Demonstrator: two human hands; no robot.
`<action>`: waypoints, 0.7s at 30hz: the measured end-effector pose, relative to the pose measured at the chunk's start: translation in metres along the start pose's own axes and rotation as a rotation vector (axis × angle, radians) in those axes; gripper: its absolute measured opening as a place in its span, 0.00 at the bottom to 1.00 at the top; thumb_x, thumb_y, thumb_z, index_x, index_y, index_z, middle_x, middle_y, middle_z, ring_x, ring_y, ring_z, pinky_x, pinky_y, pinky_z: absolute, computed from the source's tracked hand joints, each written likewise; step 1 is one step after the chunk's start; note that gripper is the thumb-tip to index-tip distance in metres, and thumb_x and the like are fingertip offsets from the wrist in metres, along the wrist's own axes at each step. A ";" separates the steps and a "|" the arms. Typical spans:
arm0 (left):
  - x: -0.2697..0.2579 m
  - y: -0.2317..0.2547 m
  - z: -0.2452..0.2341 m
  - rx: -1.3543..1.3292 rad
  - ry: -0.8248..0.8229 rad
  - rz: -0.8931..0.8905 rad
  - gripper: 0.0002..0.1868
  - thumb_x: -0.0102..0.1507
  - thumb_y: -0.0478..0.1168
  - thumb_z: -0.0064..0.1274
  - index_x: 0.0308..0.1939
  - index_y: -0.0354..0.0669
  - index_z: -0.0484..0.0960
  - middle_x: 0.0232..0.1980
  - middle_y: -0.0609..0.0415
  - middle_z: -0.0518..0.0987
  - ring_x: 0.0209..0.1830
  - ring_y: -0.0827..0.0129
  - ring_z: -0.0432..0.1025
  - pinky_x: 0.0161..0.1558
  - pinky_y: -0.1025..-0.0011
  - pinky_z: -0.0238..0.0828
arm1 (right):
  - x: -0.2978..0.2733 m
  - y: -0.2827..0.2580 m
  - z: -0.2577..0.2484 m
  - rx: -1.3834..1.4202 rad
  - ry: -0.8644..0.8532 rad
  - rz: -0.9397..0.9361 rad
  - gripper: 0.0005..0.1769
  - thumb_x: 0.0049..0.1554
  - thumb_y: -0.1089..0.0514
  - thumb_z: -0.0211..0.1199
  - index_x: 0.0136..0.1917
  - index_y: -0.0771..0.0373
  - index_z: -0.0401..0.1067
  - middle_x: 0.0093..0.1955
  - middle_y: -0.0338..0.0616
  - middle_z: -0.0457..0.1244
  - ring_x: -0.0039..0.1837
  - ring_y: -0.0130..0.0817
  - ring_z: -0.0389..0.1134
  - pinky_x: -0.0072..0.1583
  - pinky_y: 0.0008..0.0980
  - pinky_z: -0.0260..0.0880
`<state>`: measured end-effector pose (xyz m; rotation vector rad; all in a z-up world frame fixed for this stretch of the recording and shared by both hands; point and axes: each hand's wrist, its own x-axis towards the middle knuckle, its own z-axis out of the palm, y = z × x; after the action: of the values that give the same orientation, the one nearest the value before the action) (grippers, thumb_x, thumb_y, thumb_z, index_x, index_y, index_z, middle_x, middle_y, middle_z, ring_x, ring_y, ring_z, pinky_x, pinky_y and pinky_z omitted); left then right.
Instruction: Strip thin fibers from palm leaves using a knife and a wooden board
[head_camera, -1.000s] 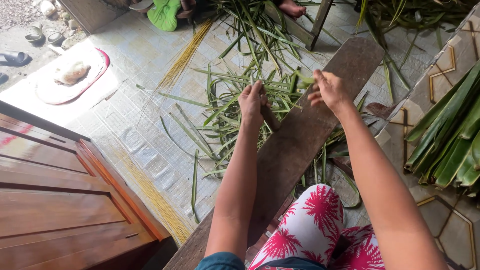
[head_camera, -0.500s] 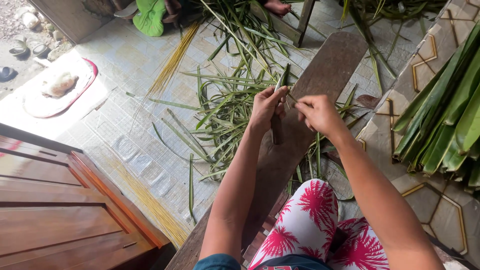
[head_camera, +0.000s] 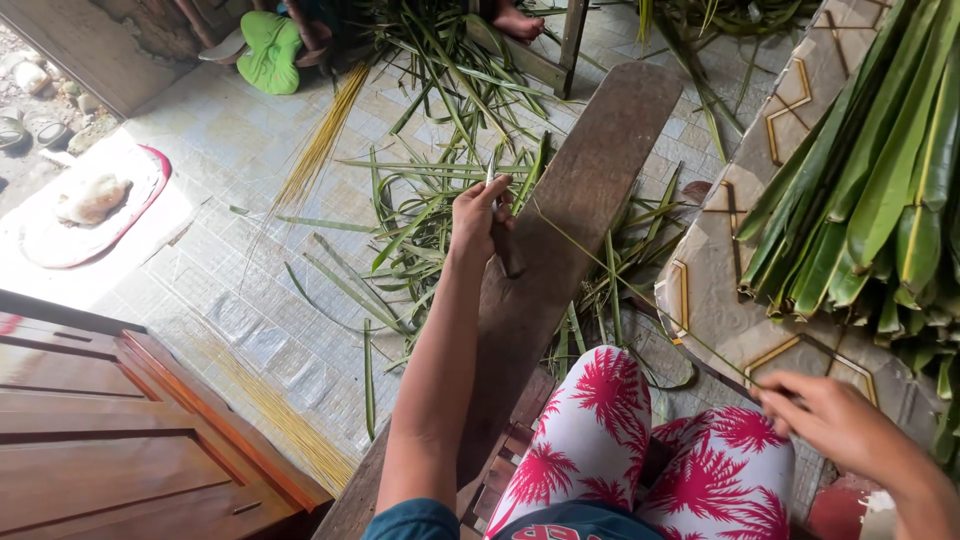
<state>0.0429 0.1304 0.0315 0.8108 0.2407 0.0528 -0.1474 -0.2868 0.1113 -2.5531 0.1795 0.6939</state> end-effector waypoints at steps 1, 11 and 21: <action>-0.003 -0.001 0.001 0.003 0.003 -0.018 0.08 0.60 0.36 0.57 0.36 0.32 0.79 0.25 0.52 0.73 0.14 0.77 0.60 0.15 0.76 0.61 | -0.011 0.017 -0.002 -0.047 -0.025 0.088 0.16 0.55 0.56 0.61 0.55 0.56 0.80 0.35 0.45 0.78 0.37 0.32 0.80 0.40 0.27 0.77; -0.089 -0.067 0.090 0.230 -0.352 -0.392 0.07 0.59 0.33 0.57 0.35 0.29 0.78 0.24 0.50 0.76 0.11 0.75 0.63 0.13 0.78 0.65 | 0.006 -0.031 0.003 0.490 -0.209 0.028 0.25 0.56 0.61 0.55 0.67 0.67 0.69 0.38 0.68 0.70 0.35 0.55 0.71 0.40 0.48 0.78; -0.110 -0.083 0.091 0.235 -0.383 -0.375 0.09 0.58 0.37 0.57 0.25 0.38 0.76 0.15 0.57 0.67 0.10 0.77 0.57 0.13 0.77 0.57 | 0.092 -0.093 0.031 0.765 -0.131 -0.350 0.09 0.58 0.62 0.60 0.41 0.72 0.75 0.29 0.46 0.62 0.26 0.27 0.56 0.26 0.25 0.53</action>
<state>-0.0466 -0.0066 0.0530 0.9795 0.0322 -0.4871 -0.0589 -0.1902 0.0803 -1.7413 -0.0458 0.5184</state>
